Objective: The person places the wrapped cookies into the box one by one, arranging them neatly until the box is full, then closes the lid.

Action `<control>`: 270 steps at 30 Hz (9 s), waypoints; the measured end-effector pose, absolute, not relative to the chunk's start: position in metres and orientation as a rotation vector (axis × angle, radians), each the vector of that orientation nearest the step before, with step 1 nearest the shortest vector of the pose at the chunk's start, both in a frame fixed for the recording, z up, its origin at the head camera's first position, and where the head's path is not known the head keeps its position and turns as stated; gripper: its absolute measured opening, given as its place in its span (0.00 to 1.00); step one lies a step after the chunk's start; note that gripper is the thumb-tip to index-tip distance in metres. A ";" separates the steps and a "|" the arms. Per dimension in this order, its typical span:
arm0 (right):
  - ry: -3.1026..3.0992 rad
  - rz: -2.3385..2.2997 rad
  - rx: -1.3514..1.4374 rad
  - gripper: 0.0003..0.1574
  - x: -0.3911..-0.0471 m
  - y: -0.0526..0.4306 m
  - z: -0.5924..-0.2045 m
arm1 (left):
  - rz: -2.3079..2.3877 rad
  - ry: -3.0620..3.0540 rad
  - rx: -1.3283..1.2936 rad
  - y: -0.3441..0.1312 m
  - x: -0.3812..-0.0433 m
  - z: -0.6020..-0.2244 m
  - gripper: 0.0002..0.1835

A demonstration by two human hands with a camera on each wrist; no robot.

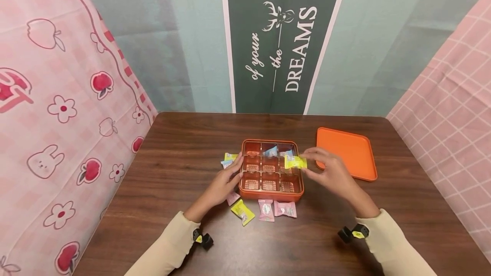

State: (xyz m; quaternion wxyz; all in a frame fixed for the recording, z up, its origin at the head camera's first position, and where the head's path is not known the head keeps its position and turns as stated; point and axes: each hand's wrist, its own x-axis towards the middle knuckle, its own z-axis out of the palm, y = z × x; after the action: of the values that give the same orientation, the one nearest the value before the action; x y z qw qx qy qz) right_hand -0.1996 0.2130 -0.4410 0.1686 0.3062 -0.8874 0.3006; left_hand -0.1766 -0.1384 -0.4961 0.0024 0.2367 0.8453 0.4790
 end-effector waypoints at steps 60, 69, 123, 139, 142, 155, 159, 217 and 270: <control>-2.736 0.700 0.890 0.20 -0.214 0.186 -0.454 | 1.487 2.655 0.727 -0.137 -0.176 -0.493 0.29; -2.772 0.642 0.871 0.22 -0.214 0.183 -0.454 | 1.483 2.660 0.732 -0.136 -0.176 -0.494 0.29; -2.603 0.744 0.913 0.17 -0.195 0.188 -0.460 | 1.510 2.640 0.713 -0.138 -0.178 -0.496 0.29; -2.398 0.830 0.989 0.19 -0.150 0.182 -0.460 | 1.506 2.646 0.723 -0.138 -0.174 -0.495 0.29; -2.375 0.867 0.998 0.13 -0.141 0.181 -0.461 | 1.508 2.648 0.726 -0.137 -0.174 -0.495 0.29; -2.279 0.981 1.063 0.16 -0.107 0.176 -0.471 | 1.511 2.649 0.733 -0.137 -0.175 -0.493 0.29; -2.345 1.019 1.031 0.16 -0.099 0.177 -0.474 | 1.505 2.651 0.732 -0.137 -0.175 -0.493 0.29; -2.638 0.353 0.986 0.24 -0.092 0.177 -0.502 | 1.510 2.641 0.721 -0.137 -0.174 -0.495 0.29; -2.755 0.441 0.920 0.24 -0.091 0.175 -0.502 | 1.509 2.646 0.719 -0.138 -0.175 -0.495 0.29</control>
State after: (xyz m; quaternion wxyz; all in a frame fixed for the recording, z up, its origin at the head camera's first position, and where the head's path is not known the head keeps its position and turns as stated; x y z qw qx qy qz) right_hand -0.0905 0.1748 -0.5017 0.1015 0.3116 -0.9329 0.1493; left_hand -0.1750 -0.1380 -0.4948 0.0059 0.2296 0.8455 0.4820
